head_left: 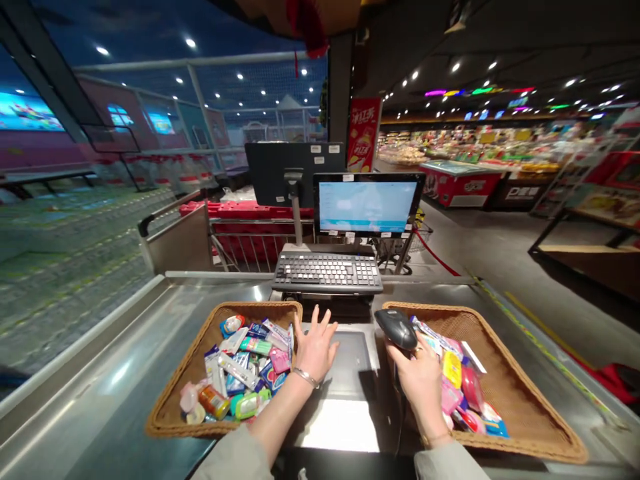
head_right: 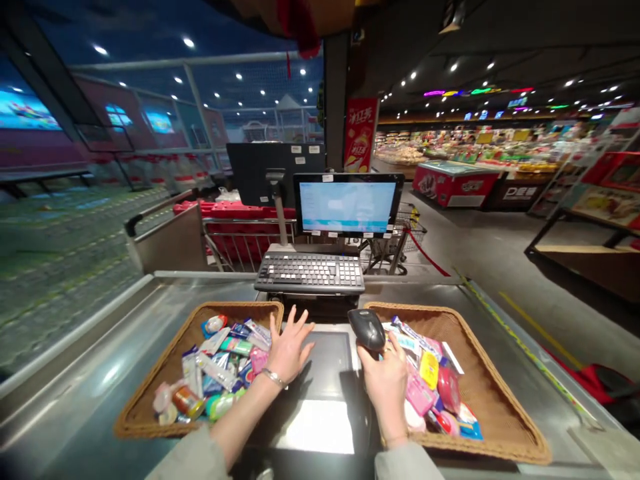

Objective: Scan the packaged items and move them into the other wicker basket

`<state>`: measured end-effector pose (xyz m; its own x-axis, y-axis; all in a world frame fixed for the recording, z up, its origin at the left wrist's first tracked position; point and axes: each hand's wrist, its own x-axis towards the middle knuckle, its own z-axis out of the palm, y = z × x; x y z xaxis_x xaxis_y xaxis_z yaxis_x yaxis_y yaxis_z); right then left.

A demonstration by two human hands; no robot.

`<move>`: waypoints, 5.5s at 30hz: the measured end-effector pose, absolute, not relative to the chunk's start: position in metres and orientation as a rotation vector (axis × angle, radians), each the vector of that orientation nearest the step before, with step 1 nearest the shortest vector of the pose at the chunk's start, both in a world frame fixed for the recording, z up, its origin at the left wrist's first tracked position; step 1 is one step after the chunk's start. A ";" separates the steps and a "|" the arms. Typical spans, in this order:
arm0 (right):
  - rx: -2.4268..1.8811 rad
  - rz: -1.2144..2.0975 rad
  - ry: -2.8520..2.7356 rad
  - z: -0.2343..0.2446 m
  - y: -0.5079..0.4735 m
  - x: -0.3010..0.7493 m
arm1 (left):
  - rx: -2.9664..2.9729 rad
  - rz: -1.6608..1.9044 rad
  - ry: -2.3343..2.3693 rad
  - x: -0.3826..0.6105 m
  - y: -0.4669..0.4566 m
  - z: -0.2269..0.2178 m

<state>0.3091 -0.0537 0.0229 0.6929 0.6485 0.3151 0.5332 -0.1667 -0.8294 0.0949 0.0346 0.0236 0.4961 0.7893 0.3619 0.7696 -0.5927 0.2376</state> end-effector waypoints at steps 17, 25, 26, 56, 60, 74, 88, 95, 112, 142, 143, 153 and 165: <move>-1.778 0.399 -1.138 0.010 -0.023 0.245 | 2.515 0.533 1.810 -0.010 0.027 0.009; -1.790 0.505 -1.126 0.015 -0.021 0.229 | 2.499 0.321 1.910 -0.065 0.035 0.005; -1.784 0.510 -1.127 0.015 -0.021 0.228 | 2.503 0.294 1.915 -0.071 0.036 0.005; -1.828 0.470 -1.074 0.001 -0.023 0.210 | 2.675 -0.210 1.498 -0.174 0.091 -0.027; -1.799 0.474 -1.077 0.006 -0.026 0.208 | 2.616 -0.177 1.447 -0.177 0.093 -0.027; -1.773 0.495 -1.054 0.019 -0.028 0.208 | 2.555 0.092 1.597 -0.162 0.090 -0.013; -1.820 0.463 -1.050 0.022 -0.037 0.216 | 2.601 0.433 1.651 -0.105 0.088 0.005; -1.803 0.451 -1.083 0.022 -0.040 0.220 | 2.646 0.582 1.669 -0.079 0.088 0.017; -1.739 0.297 -1.331 0.023 -0.042 0.208 | 2.848 0.767 1.574 -0.022 0.081 0.041; -1.724 0.428 -1.450 0.043 -0.042 0.200 | 2.870 0.722 1.543 0.002 0.080 0.041; -1.722 0.428 -1.452 0.042 -0.042 0.200 | 2.873 0.722 1.542 0.002 0.080 0.040; -1.690 0.418 -1.432 0.040 -0.041 0.202 | 2.871 0.743 1.533 0.007 0.082 0.038; -1.703 0.339 -1.387 0.034 -0.042 0.211 | 2.847 0.763 1.506 0.011 0.082 0.039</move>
<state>0.2110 -0.0423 0.0342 0.3370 0.8897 0.3081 0.6470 0.0189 -0.7622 0.0114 0.0816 0.0391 0.4834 0.7384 0.4701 0.8157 -0.5749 0.0641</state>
